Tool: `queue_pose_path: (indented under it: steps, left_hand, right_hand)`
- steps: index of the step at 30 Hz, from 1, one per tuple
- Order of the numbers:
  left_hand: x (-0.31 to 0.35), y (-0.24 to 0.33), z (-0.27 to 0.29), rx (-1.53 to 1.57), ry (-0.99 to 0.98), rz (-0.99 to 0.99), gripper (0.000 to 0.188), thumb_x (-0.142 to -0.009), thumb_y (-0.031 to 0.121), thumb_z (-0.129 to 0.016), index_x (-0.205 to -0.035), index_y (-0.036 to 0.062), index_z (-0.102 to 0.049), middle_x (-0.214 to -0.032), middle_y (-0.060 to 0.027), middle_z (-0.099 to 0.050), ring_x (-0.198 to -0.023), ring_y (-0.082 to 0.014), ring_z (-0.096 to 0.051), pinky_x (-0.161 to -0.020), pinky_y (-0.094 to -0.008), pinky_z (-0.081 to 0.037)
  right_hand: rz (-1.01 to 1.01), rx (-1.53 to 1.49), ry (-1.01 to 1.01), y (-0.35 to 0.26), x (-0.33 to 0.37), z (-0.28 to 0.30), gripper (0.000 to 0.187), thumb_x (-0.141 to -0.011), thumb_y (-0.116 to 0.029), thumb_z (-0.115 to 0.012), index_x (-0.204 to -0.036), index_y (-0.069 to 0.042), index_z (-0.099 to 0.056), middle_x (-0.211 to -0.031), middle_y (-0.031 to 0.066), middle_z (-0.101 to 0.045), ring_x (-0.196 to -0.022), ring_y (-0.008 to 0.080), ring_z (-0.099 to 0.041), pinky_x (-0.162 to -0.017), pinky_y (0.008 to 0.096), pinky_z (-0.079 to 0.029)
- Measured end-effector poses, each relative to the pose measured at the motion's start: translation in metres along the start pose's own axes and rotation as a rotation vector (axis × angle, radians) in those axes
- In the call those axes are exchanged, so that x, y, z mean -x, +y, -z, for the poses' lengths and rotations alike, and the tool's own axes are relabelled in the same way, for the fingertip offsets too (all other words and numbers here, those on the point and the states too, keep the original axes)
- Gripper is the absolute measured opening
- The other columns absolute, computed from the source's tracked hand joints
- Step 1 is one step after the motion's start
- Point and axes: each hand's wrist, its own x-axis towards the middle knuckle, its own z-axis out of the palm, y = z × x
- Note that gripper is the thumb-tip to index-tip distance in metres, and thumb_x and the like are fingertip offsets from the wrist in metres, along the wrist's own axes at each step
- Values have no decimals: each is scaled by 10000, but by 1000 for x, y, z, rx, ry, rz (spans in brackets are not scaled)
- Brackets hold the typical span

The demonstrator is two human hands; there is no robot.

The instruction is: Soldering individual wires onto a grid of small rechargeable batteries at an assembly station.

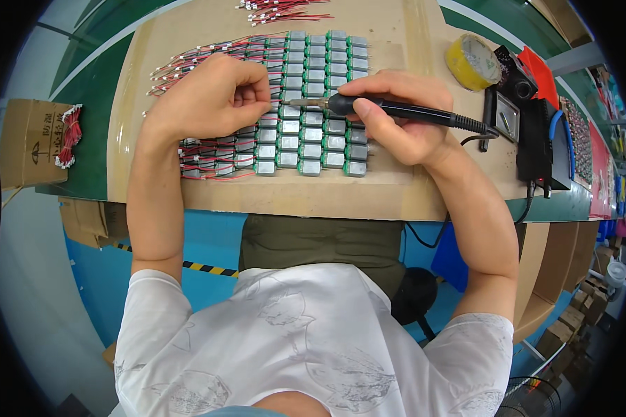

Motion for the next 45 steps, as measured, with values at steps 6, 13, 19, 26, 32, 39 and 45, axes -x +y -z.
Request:
queue_pose_path:
  steps: [6, 13, 19, 26, 32, 39, 45]
  left_hand:
    - [1, 1, -1, 10, 11, 19, 107, -822, 56, -739, -813, -24, -669, -659, -91, -652, -600, -142, -625, -566, -297, -499]
    - [1, 1, 0, 3, 4, 6, 108, -824, 60, -739, -819, -26, -673, -663, -97, -655, -603, -146, -628, -566, -303, -500]
    - [0, -1, -1, -7, 3, -9, 116, -822, 66, -744, -815, -22, -669, -656, -100, -651, -593, -154, -626, -564, -303, -498]
    - [-1, 0, -1, -26, 21, -30, 116, -819, 67, -741, -807, -20, -666, -648, -96, -648, -585, -158, -628, -559, -305, -497]
    - [-1, 0, -1, -35, 21, -27, 114, -821, 67, -738, -803, -21, -668, -653, -99, -653, -595, -161, -637, -564, -304, -500]
    - [0, 2, 0, -22, 4, -1, 115, -822, 69, -738, -805, -22, -669, -658, -103, -658, -598, -163, -637, -566, -306, -502]
    - [1, 2, -1, -10, 1, 6, 119, -823, 70, -739, -804, -22, -666, -653, -103, -653, -593, -161, -633, -565, -307, -499]
  right_hand:
    - [15, 49, 4, 0, 0, -1, 205, -853, -11, -672, -1026, 41, -769, -840, 148, -762, -702, 175, -740, -625, 269, -573]
    - [58, 89, -4, 0, -2, -1, 204, -842, -19, -679, -1013, 40, -772, -820, 150, -765, -694, 185, -743, -625, 279, -576]
    - [78, 107, -3, 1, -2, -1, 204, -843, -23, -679, -1015, 38, -771, -813, 151, -762, -693, 191, -744, -624, 282, -574]
    - [96, 121, -10, 0, -3, 0, 204, -841, -26, -681, -1013, 36, -772, -810, 152, -761, -689, 194, -744, -620, 286, -573]
    - [83, 117, 1, 0, -3, -1, 204, -836, -28, -684, -1009, 33, -773, -803, 147, -763, -685, 196, -745, -619, 285, -571]
    - [104, 133, -3, 0, -3, -1, 204, -835, -22, -676, -1006, 33, -774, -798, 148, -761, -685, 196, -746, -621, 283, -574]
    - [73, 91, 13, -1, -2, -1, 205, -835, -17, -675, -1006, 39, -772, -819, 155, -763, -689, 196, -746, -625, 283, -579]
